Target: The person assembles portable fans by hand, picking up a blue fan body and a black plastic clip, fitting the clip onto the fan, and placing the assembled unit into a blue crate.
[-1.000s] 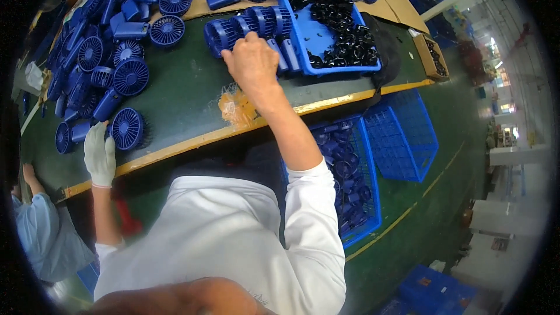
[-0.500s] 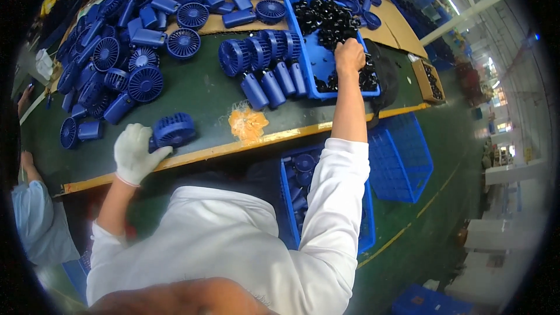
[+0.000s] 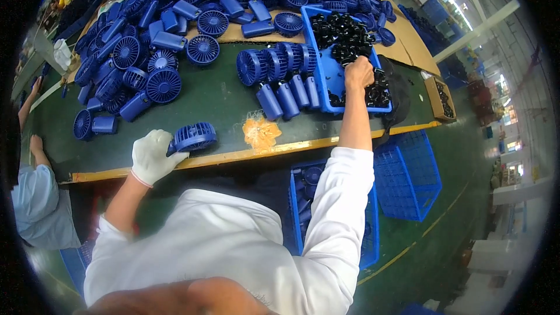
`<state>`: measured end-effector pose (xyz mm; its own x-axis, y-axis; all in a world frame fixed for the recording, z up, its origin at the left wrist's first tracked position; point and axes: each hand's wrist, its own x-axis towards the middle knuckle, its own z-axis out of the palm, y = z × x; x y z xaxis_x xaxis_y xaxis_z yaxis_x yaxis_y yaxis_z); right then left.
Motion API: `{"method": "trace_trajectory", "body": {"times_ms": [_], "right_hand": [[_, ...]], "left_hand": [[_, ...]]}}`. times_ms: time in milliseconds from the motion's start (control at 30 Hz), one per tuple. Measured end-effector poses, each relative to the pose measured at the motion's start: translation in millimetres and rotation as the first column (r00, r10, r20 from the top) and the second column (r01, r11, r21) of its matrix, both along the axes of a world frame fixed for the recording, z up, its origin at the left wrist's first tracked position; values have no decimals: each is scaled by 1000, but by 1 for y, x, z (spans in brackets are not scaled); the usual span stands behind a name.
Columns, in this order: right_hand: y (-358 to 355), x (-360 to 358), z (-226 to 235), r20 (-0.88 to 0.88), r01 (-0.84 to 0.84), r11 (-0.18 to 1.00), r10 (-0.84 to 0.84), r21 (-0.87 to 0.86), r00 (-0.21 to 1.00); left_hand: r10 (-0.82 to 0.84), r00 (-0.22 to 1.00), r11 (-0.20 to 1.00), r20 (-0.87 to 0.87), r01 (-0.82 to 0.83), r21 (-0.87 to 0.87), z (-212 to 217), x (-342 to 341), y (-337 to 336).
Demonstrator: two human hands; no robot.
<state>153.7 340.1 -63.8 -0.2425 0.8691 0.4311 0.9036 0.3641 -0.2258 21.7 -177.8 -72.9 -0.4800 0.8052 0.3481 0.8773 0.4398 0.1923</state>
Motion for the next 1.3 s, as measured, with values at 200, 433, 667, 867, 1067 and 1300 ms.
{"method": "trace_trajectory", "body": {"times_ms": [200, 433, 667, 867, 1067, 1300], "right_hand": [[0, 18, 22, -283, -104, 995, 98, -8, 954], [-96, 8, 46, -519, -661, 745, 602, 92, 606], [-296, 3, 36, -431, -901, 293, 892, 320, 137], [-331, -21, 8, -71, -858, 178, 984, 482, 165], [-329, 0, -9, -530, -860, 394, 828, 324, 180], [-338, -2, -28, -986, -981, 152, 95, -120, 135]], "left_hand": [[102, 985, 986, 138, -118, 116, 3, -8, 2], [-494, 154, 673, 856, -555, 488, -13, -14, 7], [-640, -239, 741, 730, -446, 503, -6, 15, 69], [-535, 407, 736, 740, -206, 645, -15, 24, 74], [-390, 228, 849, 892, -286, 444, -10, 25, 71], [-352, 104, 893, 930, -260, 367, -5, 26, 73]]}}
